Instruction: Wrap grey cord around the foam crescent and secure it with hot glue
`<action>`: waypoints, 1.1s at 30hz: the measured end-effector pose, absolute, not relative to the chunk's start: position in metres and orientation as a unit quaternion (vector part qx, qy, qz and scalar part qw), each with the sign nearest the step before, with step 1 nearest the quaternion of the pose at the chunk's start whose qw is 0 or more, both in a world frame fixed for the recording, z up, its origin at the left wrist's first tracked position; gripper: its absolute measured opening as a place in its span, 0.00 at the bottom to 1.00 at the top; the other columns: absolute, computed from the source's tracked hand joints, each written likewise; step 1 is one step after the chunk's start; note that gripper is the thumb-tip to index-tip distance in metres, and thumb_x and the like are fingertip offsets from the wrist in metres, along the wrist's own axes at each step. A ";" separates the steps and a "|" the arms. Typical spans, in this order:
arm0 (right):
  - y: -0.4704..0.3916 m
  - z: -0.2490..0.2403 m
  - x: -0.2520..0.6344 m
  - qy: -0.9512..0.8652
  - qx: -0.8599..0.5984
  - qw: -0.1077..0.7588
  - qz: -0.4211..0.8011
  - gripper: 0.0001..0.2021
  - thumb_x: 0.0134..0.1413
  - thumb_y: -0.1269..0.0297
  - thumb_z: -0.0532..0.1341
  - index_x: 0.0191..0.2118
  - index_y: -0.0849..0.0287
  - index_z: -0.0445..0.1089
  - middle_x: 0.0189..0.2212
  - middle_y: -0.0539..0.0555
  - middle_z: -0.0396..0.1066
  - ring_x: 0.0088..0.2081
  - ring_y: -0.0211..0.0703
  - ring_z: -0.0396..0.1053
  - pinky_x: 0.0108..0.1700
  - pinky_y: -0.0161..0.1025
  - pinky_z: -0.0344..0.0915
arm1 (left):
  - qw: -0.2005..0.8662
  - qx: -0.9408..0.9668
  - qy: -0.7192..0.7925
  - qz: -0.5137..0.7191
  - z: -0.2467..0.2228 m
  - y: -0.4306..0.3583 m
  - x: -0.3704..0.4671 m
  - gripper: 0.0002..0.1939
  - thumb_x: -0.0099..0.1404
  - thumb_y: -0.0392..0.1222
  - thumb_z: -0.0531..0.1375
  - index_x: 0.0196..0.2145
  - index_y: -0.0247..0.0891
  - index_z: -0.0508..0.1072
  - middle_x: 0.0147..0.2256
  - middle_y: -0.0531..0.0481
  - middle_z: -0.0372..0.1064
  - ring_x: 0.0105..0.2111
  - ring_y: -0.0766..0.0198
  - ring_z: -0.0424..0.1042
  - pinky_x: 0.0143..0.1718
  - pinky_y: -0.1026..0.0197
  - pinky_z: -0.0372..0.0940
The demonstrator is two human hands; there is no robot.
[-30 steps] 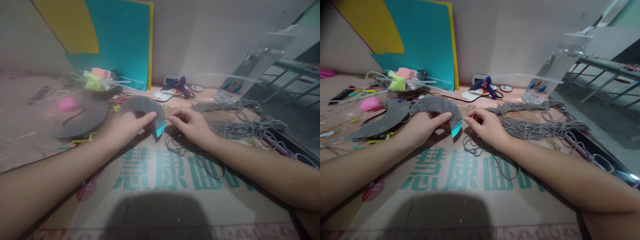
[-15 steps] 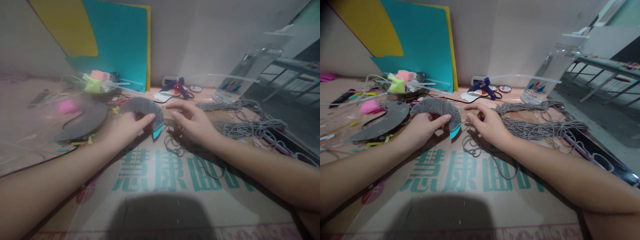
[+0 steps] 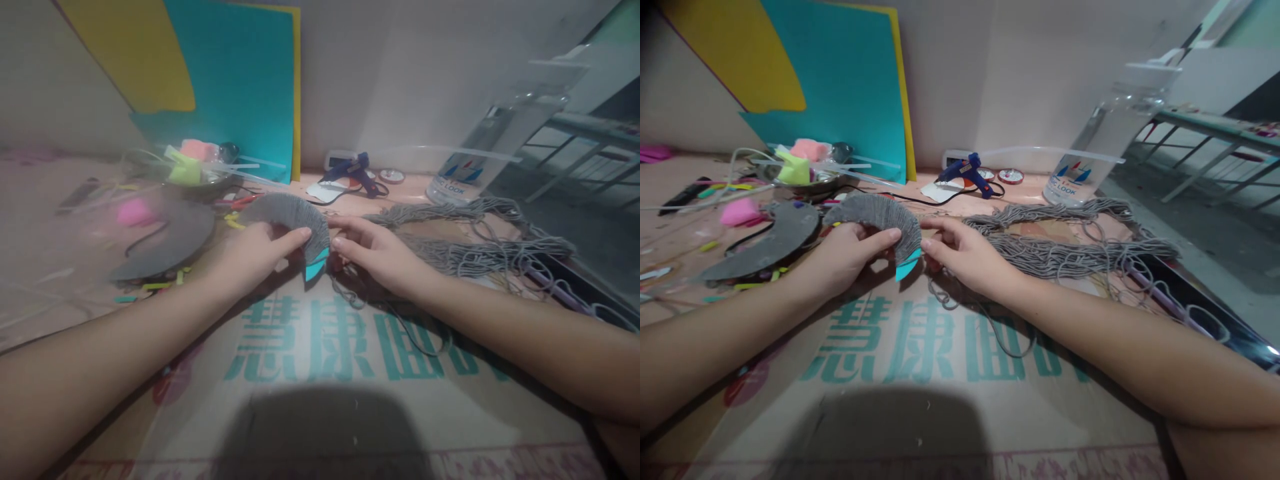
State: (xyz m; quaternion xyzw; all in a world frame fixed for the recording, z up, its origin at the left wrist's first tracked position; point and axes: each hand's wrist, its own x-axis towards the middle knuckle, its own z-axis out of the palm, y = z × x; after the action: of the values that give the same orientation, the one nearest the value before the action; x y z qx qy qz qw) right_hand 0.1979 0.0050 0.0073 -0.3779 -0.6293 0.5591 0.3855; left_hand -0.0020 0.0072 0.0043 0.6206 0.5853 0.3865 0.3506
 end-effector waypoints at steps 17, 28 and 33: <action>0.008 0.003 0.202 -0.604 -0.424 0.418 0.529 0.15 0.53 0.53 0.65 0.26 0.59 0.66 0.17 0.43 0.56 0.20 0.31 0.53 0.23 0.33 0.48 | 0.412 0.707 0.373 0.437 -0.007 0.002 0.001 0.20 0.61 0.38 0.63 0.49 0.43 0.61 0.41 0.52 0.64 0.39 0.66 0.70 0.42 0.62 0.68; 0.008 0.001 0.201 -0.586 -0.386 0.421 0.575 0.18 0.55 0.56 0.65 0.23 0.59 0.61 0.15 0.42 0.53 0.19 0.30 0.50 0.23 0.33 0.45 | 0.376 0.764 0.339 0.399 -0.016 0.001 -0.001 0.18 0.66 0.36 0.59 0.53 0.45 0.65 0.47 0.49 0.68 0.43 0.63 0.72 0.47 0.56 0.68; 0.008 0.001 0.200 -0.593 -0.387 0.425 0.563 0.16 0.56 0.55 0.64 0.25 0.59 0.62 0.16 0.42 0.54 0.19 0.31 0.51 0.24 0.33 0.46 | 0.381 0.766 0.350 0.382 -0.014 -0.002 0.000 0.19 0.66 0.39 0.60 0.54 0.45 0.64 0.48 0.48 0.67 0.42 0.63 0.71 0.46 0.56 0.68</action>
State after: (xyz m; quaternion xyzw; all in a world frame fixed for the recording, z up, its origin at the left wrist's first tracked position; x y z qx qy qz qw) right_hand 0.2003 0.0084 0.0009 -0.3874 -0.5930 0.5633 0.4254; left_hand -0.0002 -0.0022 -0.0142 0.7656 0.3500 0.3824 0.3809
